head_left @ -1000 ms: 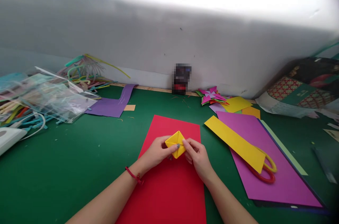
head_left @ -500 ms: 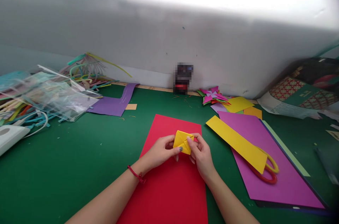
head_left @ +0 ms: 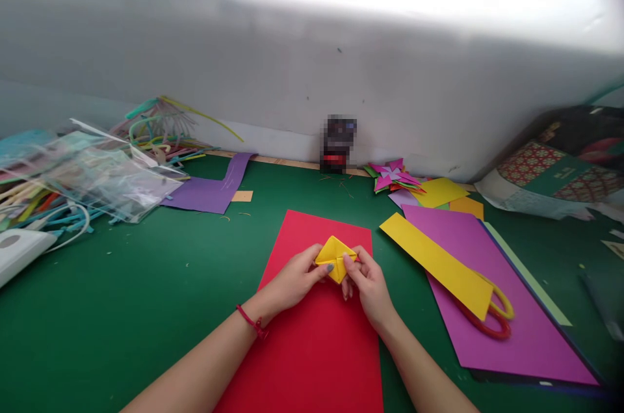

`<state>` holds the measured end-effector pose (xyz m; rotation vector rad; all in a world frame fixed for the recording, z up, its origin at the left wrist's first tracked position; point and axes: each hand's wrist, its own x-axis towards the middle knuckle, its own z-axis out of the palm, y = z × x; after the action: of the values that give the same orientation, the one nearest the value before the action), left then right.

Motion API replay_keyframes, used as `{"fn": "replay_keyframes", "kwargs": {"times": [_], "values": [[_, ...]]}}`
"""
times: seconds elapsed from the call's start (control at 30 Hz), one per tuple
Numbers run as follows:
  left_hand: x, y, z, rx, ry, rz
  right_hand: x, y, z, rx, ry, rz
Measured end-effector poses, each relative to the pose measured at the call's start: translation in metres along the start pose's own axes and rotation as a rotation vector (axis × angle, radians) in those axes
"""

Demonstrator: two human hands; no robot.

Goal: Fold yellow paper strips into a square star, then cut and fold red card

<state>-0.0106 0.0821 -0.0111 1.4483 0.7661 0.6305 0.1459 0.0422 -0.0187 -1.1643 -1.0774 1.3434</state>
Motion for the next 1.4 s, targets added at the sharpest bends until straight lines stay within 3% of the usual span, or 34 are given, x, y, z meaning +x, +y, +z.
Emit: {"fn": "replay_keyframes", "kwargs": {"times": [0.27, 0.77, 0.9, 1.07, 1.4], "values": [[-0.0011, 0.001, -0.0006, 0.106, 0.052, -0.031, -0.0034, 0.004, 0.0037, -0.125, -0.011, 0.004], [-0.0003, -0.0023, 0.004, 0.05, 0.125, -0.018, -0.0019, 0.0016, 0.0059, -0.08, -0.019, 0.021], [-0.0004, -0.0003, 0.0043, -0.037, 0.102, -0.024, -0.0016, 0.0002, 0.0057, -0.06, -0.034, 0.032], [-0.0005, -0.0015, 0.0018, 0.014, 0.103, -0.043, -0.0017, -0.0016, 0.0046, -0.057, -0.058, 0.036], [-0.0009, 0.0057, -0.0014, -0.132, -0.054, -0.052, 0.0002, 0.0016, 0.002, 0.009, 0.024, 0.041]]}}
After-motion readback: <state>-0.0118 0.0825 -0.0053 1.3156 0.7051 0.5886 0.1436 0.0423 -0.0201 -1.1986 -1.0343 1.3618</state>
